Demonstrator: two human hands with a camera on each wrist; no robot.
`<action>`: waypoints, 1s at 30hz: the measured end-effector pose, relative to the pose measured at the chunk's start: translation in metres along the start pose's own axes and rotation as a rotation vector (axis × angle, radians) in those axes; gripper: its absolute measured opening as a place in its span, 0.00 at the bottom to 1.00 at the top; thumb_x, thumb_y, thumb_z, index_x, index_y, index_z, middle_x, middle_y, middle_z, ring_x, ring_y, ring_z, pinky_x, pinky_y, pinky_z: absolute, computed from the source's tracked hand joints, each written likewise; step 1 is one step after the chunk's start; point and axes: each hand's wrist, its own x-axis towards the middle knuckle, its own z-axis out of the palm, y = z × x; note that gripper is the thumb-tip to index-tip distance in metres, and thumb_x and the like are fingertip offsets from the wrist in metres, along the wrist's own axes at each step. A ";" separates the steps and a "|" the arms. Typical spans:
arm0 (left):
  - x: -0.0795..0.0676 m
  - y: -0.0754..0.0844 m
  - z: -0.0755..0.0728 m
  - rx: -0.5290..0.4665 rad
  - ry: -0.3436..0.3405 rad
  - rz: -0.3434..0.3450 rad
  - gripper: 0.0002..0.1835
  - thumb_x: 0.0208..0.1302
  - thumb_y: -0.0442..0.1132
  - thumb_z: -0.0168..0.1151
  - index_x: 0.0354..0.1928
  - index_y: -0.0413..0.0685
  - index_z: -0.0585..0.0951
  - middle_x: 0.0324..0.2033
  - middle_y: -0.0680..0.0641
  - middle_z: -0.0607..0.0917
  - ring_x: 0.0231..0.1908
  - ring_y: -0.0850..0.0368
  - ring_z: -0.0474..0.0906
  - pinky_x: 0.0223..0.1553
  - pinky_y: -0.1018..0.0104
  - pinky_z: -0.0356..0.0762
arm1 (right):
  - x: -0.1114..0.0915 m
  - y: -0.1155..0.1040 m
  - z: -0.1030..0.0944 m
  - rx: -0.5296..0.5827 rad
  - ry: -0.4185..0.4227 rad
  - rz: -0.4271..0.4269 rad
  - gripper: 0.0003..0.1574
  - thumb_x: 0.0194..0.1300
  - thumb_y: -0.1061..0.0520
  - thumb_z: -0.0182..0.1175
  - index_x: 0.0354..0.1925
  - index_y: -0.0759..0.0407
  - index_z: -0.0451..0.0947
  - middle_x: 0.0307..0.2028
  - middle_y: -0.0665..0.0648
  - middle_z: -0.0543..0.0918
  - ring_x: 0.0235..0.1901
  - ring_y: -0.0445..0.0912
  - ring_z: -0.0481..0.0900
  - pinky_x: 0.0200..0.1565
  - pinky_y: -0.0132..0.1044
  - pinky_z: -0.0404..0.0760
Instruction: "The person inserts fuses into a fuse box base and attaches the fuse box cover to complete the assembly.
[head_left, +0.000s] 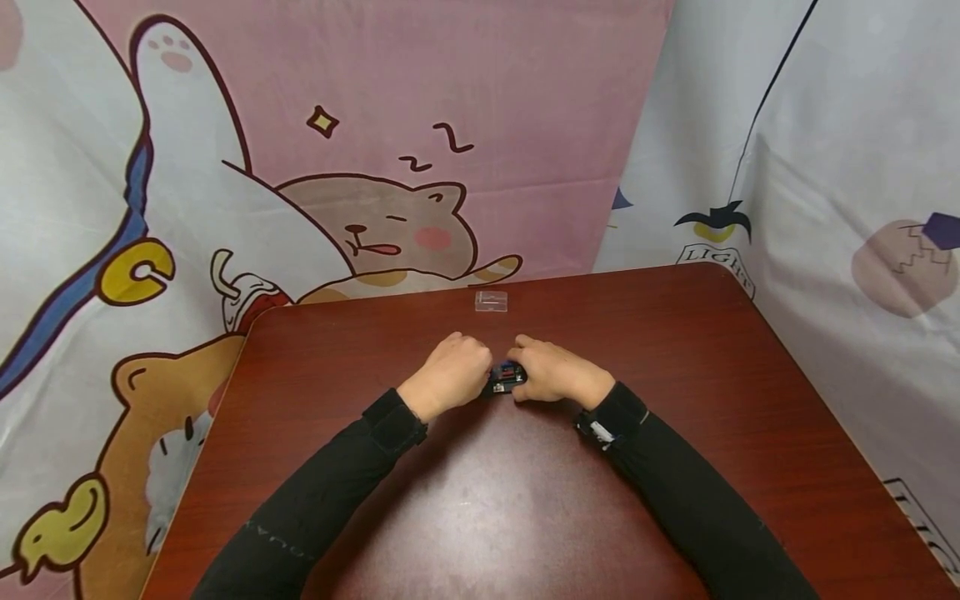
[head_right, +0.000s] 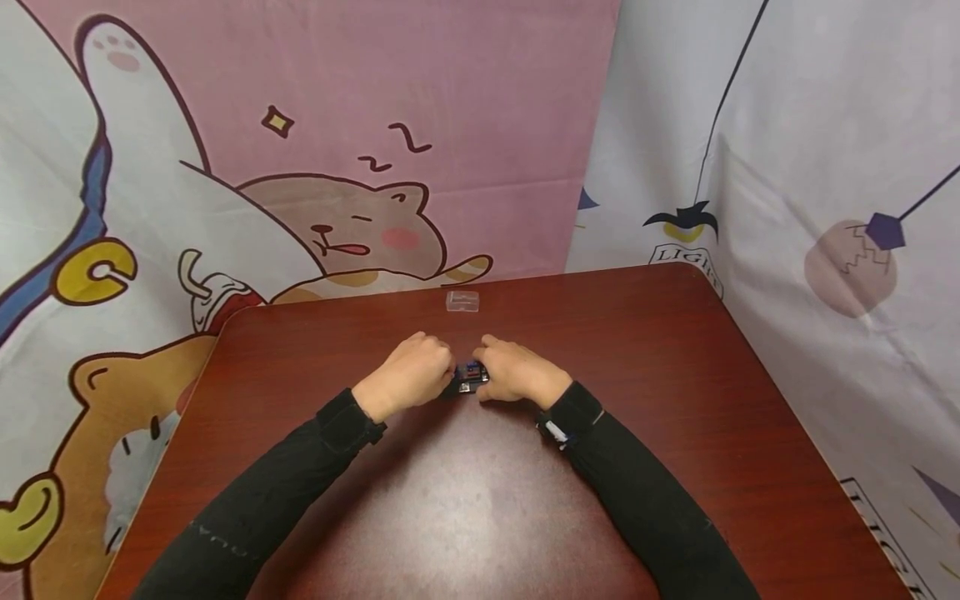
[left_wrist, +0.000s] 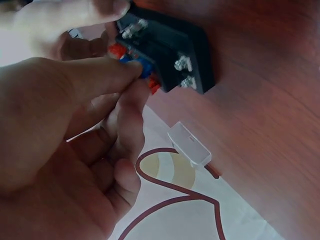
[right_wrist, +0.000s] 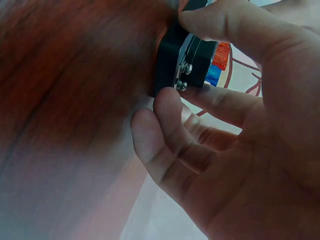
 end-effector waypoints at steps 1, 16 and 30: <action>0.000 0.000 0.000 0.009 -0.001 0.001 0.08 0.74 0.43 0.74 0.37 0.48 0.92 0.35 0.48 0.93 0.38 0.51 0.88 0.49 0.54 0.81 | 0.000 0.000 0.000 0.002 -0.002 0.000 0.44 0.68 0.44 0.77 0.75 0.59 0.77 0.66 0.60 0.77 0.49 0.50 0.82 0.54 0.48 0.84; -0.004 0.003 -0.001 -0.034 -0.009 -0.054 0.09 0.75 0.42 0.73 0.37 0.46 0.92 0.33 0.47 0.92 0.36 0.50 0.88 0.51 0.53 0.83 | 0.000 -0.004 -0.002 -0.003 -0.001 -0.005 0.44 0.68 0.44 0.77 0.75 0.59 0.77 0.66 0.61 0.78 0.50 0.50 0.82 0.56 0.48 0.84; -0.014 -0.002 0.009 -0.133 0.118 -0.026 0.08 0.74 0.40 0.74 0.34 0.51 0.92 0.32 0.50 0.92 0.34 0.54 0.88 0.44 0.56 0.80 | -0.001 -0.001 -0.001 -0.010 0.005 -0.008 0.43 0.66 0.44 0.77 0.73 0.59 0.79 0.60 0.57 0.77 0.44 0.48 0.80 0.50 0.46 0.83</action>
